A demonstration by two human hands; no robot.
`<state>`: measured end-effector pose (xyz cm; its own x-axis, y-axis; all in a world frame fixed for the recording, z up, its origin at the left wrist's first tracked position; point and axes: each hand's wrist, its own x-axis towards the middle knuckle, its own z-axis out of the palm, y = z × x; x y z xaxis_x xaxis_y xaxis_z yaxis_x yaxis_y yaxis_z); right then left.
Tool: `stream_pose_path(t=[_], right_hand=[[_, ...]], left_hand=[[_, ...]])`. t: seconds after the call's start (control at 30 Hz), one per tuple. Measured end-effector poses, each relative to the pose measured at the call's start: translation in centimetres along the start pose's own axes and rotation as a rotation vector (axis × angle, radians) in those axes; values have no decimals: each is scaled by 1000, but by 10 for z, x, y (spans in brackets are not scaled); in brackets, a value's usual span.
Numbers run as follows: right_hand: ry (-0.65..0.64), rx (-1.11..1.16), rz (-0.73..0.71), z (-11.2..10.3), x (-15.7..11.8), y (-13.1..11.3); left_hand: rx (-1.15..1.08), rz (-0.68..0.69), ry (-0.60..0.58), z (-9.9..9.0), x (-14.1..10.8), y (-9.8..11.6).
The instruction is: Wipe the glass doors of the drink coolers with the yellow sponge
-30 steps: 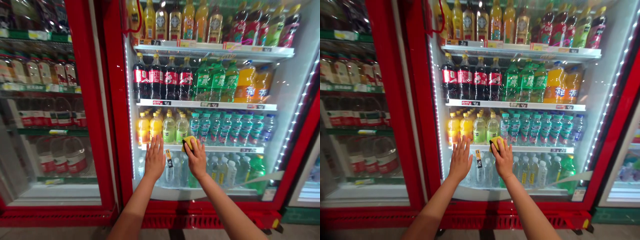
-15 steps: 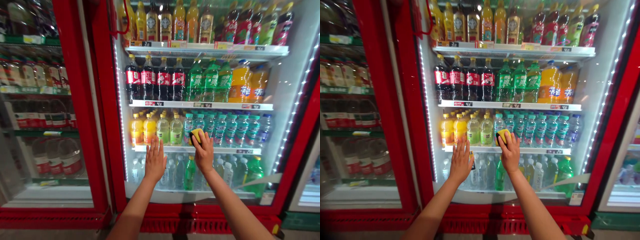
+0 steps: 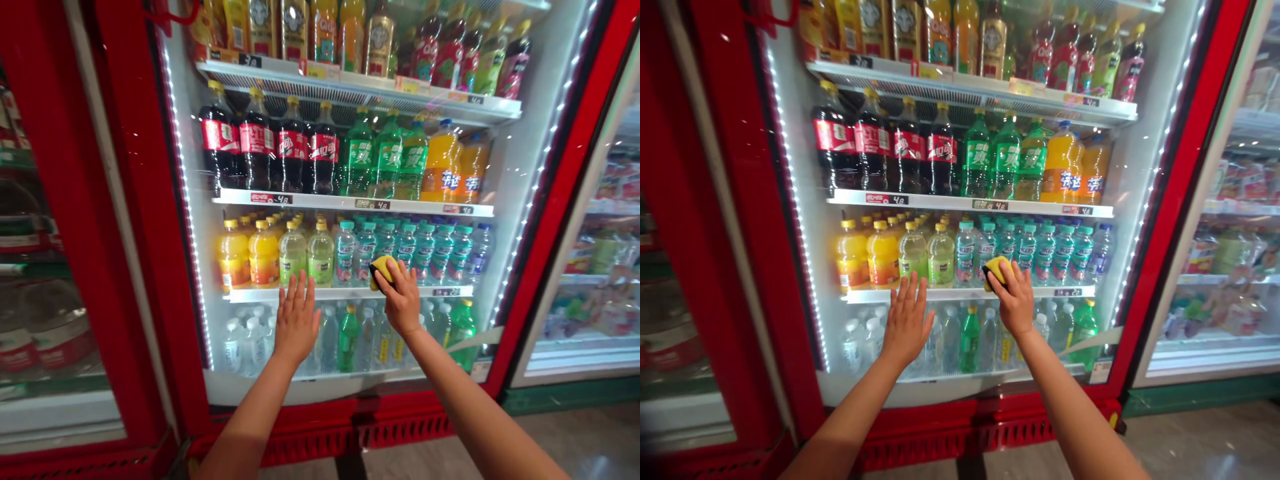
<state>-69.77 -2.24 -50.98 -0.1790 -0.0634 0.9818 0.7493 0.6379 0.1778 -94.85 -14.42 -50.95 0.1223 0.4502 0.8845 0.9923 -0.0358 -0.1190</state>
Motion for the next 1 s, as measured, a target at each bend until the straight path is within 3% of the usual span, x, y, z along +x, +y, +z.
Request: stream_pose_path(t=[0.07,0.13,0.2,0.27,0.33,0.4,0.47,0.53,0.6,0.7,0.8,0.87,1.0], right_hand=[[14,-8,74,-7,-28,4],[12,-16,149,-6,-54,-12],[-15,-16,154,0,-61,-37],[-120,14,30,8,-44,-53],[-201,29,-76,12,-12,-51],[-173,-10,-49,9,19,-30],[-124,-30,7,2,32,-3],[-69,-18,72,-7,18,14],[-27,2,158,-13,-16,11],[-14,11,260,-9,-66,-21],[-94,72,136,3,-70,-44],[-137,95,93,6,-47,-34],[-86,54,143,-8,-5,28]], left_hand=[[-11,15,-14,5,-1,6],[-20,27,-16,9,-1,13],[-26,27,-7,13,1,20],[-39,34,-3,14,4,27],[-49,59,-13,15,7,32],[-41,81,-21,15,10,35],[-17,91,-16,15,11,36],[7,99,-2,16,10,35],[20,108,12,17,9,35],[15,139,14,23,8,39],[4,159,13,29,9,48],[0,160,9,33,11,55],[-20,183,-16,36,15,62]])
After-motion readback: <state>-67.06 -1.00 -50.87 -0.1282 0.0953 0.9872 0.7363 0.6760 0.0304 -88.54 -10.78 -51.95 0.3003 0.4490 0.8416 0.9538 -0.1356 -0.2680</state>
